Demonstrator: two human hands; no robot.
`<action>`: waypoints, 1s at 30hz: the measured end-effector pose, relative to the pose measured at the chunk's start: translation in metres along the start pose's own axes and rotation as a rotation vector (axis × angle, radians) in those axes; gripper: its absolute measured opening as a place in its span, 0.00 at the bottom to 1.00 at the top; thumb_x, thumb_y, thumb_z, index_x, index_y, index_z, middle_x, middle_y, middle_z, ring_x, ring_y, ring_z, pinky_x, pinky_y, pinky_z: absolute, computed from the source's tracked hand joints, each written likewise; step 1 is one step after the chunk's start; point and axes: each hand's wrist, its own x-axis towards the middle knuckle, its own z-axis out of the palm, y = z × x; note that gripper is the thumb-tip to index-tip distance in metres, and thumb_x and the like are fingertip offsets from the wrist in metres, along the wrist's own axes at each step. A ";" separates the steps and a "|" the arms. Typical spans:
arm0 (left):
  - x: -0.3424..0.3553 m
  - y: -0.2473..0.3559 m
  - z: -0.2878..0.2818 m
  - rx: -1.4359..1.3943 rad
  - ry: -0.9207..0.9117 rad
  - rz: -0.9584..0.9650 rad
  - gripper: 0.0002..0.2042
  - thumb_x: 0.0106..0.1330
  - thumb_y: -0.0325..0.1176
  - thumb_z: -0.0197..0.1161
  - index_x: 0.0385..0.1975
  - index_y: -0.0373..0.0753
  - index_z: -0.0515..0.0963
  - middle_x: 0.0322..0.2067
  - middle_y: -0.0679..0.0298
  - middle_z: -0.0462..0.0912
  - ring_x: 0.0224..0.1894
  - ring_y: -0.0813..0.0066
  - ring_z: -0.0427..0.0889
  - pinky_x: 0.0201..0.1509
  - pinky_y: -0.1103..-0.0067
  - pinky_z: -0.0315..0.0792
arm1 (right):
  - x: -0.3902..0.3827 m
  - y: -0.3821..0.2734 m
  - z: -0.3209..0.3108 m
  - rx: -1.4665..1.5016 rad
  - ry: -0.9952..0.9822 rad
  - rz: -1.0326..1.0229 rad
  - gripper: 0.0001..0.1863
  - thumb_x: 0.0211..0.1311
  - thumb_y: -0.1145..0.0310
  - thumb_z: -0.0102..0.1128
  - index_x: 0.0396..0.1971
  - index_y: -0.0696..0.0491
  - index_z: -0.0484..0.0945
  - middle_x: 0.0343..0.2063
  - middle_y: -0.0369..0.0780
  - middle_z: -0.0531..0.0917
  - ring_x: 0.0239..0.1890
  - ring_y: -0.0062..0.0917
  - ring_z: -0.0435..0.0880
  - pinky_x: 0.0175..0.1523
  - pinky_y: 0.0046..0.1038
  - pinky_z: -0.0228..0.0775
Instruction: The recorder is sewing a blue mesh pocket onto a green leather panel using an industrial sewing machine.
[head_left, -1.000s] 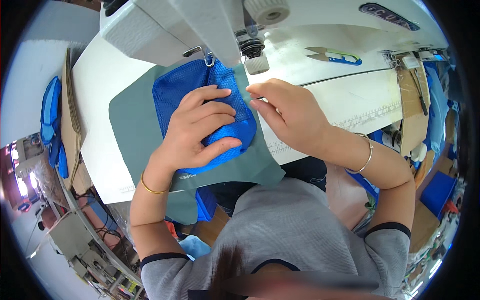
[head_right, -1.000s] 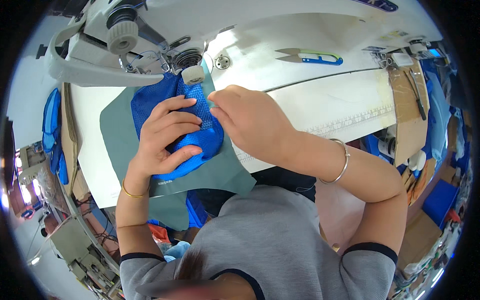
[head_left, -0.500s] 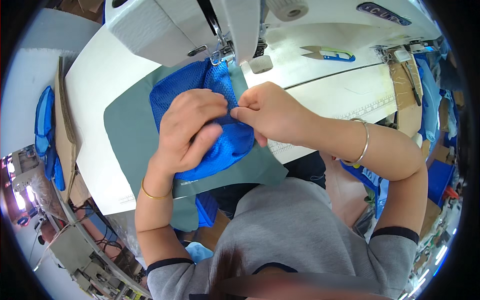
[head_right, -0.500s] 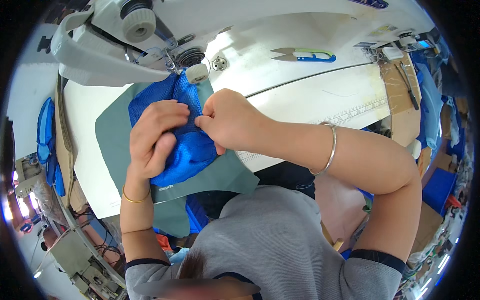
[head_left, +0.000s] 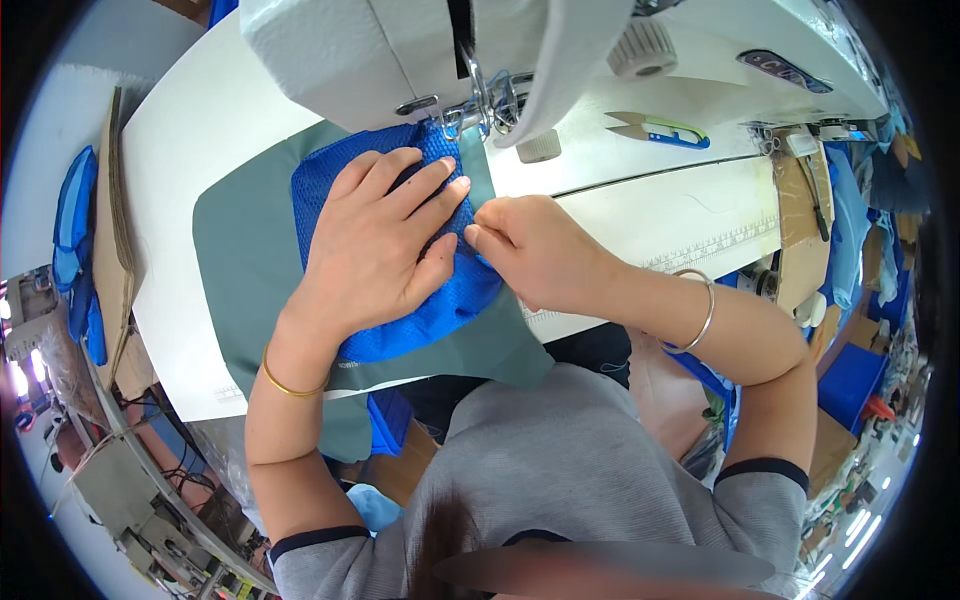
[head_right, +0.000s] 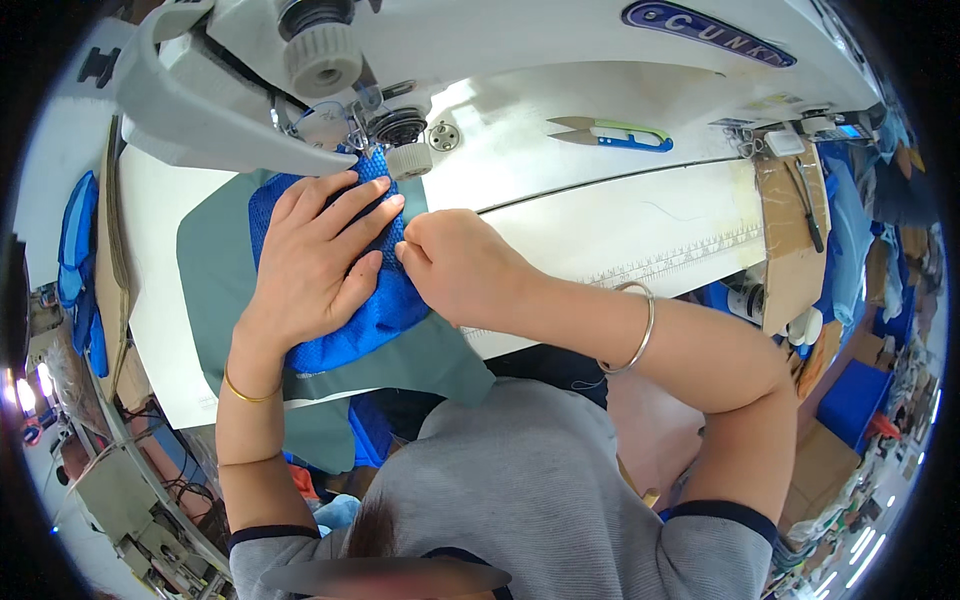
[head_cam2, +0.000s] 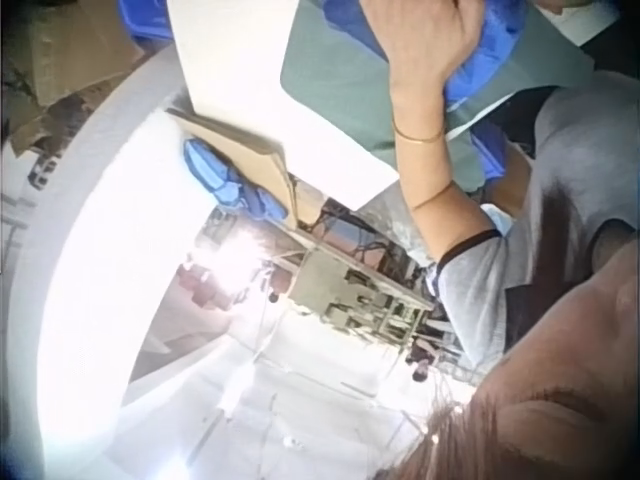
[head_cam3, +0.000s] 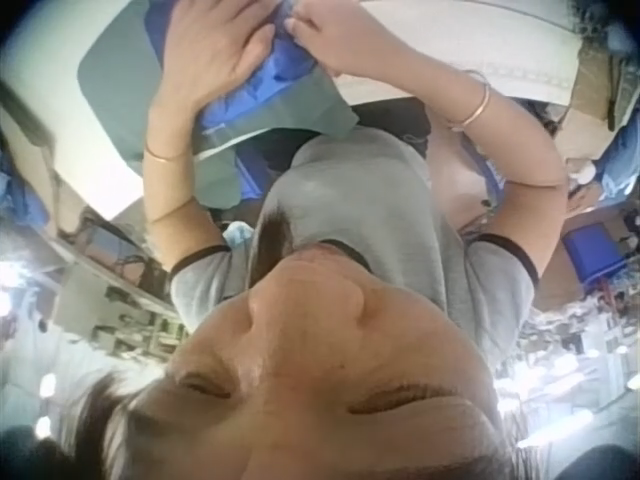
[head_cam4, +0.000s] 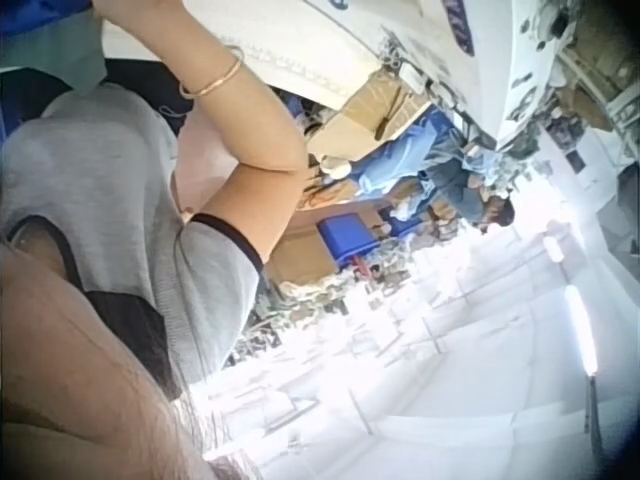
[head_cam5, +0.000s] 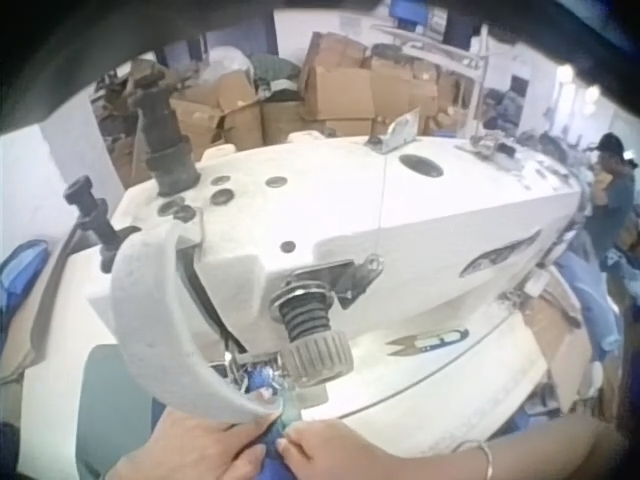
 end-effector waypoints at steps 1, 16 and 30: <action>-0.003 0.001 -0.001 0.002 0.003 -0.011 0.19 0.61 0.39 0.61 0.49 0.37 0.83 0.53 0.59 0.81 0.57 0.56 0.76 0.63 0.63 0.68 | -0.006 0.004 0.004 -0.399 0.109 -0.176 0.16 0.72 0.66 0.56 0.24 0.60 0.73 0.16 0.43 0.76 0.20 0.35 0.84 0.25 0.37 0.74; 0.000 0.000 0.007 -0.100 0.045 -0.071 0.20 0.56 0.39 0.66 0.47 0.36 0.84 0.49 0.60 0.83 0.55 0.58 0.77 0.61 0.65 0.71 | -0.034 0.050 0.027 -0.984 0.517 -0.657 0.29 0.55 0.61 0.69 0.57 0.57 0.78 0.59 0.43 0.79 0.65 0.37 0.74 0.70 0.46 0.62; 0.011 -0.003 0.009 0.016 0.063 -0.094 0.20 0.58 0.36 0.68 0.47 0.32 0.82 0.49 0.58 0.82 0.54 0.55 0.78 0.58 0.64 0.73 | -0.017 0.041 0.009 -1.066 0.586 -0.702 0.25 0.54 0.65 0.66 0.53 0.58 0.80 0.56 0.43 0.80 0.57 0.38 0.76 0.69 0.47 0.64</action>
